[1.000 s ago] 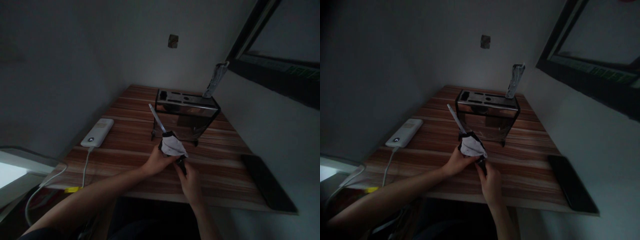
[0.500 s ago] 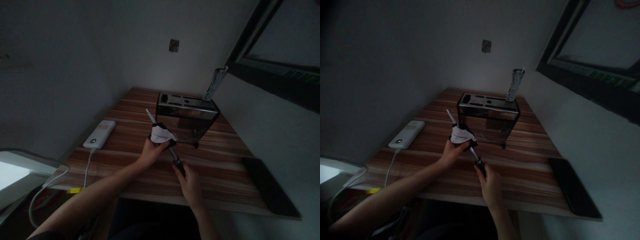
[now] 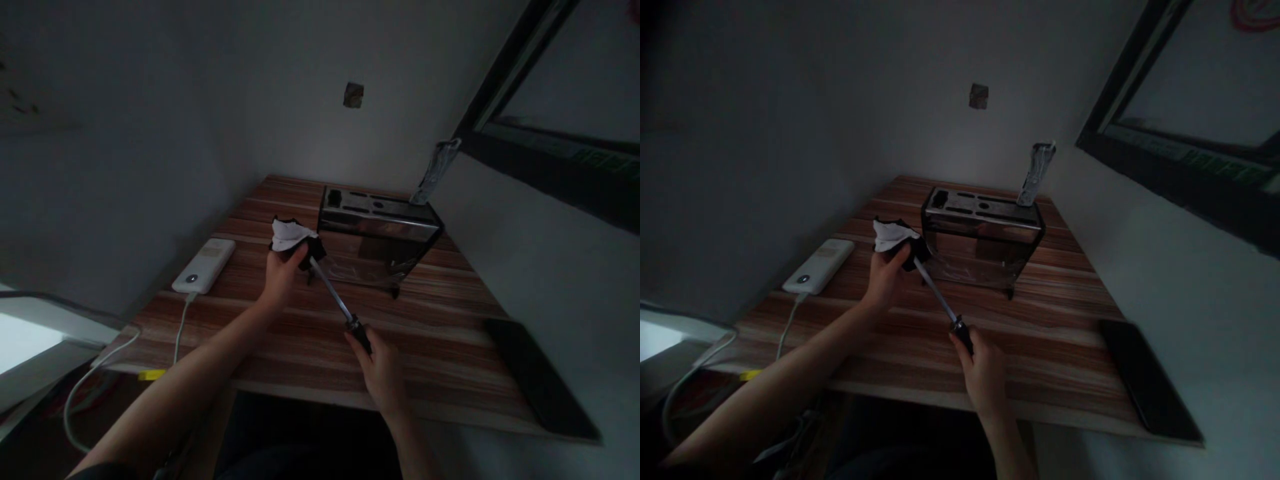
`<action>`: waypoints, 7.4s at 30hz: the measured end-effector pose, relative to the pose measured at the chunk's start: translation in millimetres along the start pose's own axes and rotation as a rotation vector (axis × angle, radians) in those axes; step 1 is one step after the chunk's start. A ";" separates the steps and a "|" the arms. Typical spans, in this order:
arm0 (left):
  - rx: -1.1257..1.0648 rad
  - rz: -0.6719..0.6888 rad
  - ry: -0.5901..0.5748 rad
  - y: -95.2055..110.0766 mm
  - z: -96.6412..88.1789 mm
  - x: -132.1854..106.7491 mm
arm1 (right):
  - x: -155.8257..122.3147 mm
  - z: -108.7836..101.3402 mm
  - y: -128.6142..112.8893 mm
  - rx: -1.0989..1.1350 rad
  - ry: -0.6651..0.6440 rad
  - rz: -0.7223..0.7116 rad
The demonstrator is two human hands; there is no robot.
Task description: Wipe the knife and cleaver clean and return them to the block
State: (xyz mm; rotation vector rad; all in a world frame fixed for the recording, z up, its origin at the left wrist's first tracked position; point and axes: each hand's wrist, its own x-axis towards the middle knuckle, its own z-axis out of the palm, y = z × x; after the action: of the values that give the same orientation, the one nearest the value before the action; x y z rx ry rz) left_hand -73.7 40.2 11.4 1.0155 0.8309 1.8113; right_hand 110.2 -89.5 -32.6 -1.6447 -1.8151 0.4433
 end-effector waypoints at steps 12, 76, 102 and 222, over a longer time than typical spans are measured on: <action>-0.166 0.018 0.117 17.9 -1.9 16.1 | -0.7 0.6 -0.7 -0.077 0.004 -0.035; 0.199 -0.343 -0.621 -9.9 22.1 -73.9 | -0.2 1.9 5.7 0.003 0.082 0.025; 0.243 -0.191 -0.304 10.3 17.9 -39.3 | 1.2 0.2 1.7 0.067 0.030 0.009; 0.282 -0.161 -0.363 13.1 22.0 -35.0 | 1.5 0.7 -0.4 0.025 0.046 0.040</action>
State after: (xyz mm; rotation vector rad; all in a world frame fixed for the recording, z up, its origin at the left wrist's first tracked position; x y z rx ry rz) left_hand -49.0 6.1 21.6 1.3667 0.9247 1.3438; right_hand 109.4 -88.0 -32.5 -1.6632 -1.7392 0.4398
